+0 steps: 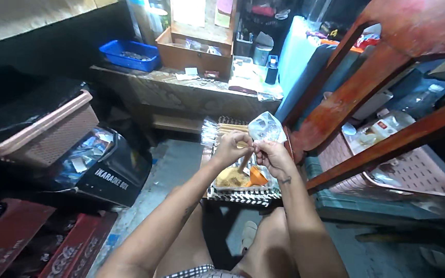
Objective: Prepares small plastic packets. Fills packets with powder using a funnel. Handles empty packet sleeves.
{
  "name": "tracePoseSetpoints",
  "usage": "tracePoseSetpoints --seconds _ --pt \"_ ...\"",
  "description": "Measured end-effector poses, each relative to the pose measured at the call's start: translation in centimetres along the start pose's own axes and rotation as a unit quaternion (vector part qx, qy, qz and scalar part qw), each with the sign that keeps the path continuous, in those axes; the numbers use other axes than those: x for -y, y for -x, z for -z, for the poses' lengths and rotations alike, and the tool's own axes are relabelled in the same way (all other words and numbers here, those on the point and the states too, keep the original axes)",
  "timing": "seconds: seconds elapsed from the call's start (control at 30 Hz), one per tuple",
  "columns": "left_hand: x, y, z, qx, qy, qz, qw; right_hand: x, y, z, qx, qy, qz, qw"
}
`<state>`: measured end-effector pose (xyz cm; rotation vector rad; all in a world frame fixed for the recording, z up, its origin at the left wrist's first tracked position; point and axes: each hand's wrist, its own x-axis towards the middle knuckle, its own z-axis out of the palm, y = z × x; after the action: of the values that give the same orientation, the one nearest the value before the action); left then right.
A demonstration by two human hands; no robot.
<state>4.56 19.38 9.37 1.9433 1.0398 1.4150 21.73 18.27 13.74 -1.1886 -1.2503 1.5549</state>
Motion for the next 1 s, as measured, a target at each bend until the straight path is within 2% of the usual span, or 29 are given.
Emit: tracePoseSetpoints --seconds 0.1,0.2,0.47,0.67,0.9,1.0 --pt "-1.6 0.4 -0.8 -0.004 0.124 0.099 0.987 -1.2 0.0 1.3 0.029 -0.023 0.084 0.996" --pt "-3.7 1.2 -0.9 0.019 0.183 0.143 0.972 -2.0 -0.1 2.0 0.063 0.009 0.169 0.984" --pt "-3.6 1.4 -2.0 0.04 0.212 0.124 0.968 -2.1 -0.3 3.6 0.108 0.093 0.239 0.961" --pt "-2.4 0.9 -3.8 -0.04 0.246 0.087 0.964 -2.9 0.2 3.2 0.033 0.171 0.294 0.94" --pt "-2.4 0.6 -4.5 -0.142 0.187 0.046 0.971 -2.9 0.9 0.6 -0.104 0.227 0.373 0.894" --pt "-2.6 0.5 -4.2 -0.151 0.197 0.052 0.967 -2.7 1.4 0.4 -0.09 0.239 0.384 0.887"
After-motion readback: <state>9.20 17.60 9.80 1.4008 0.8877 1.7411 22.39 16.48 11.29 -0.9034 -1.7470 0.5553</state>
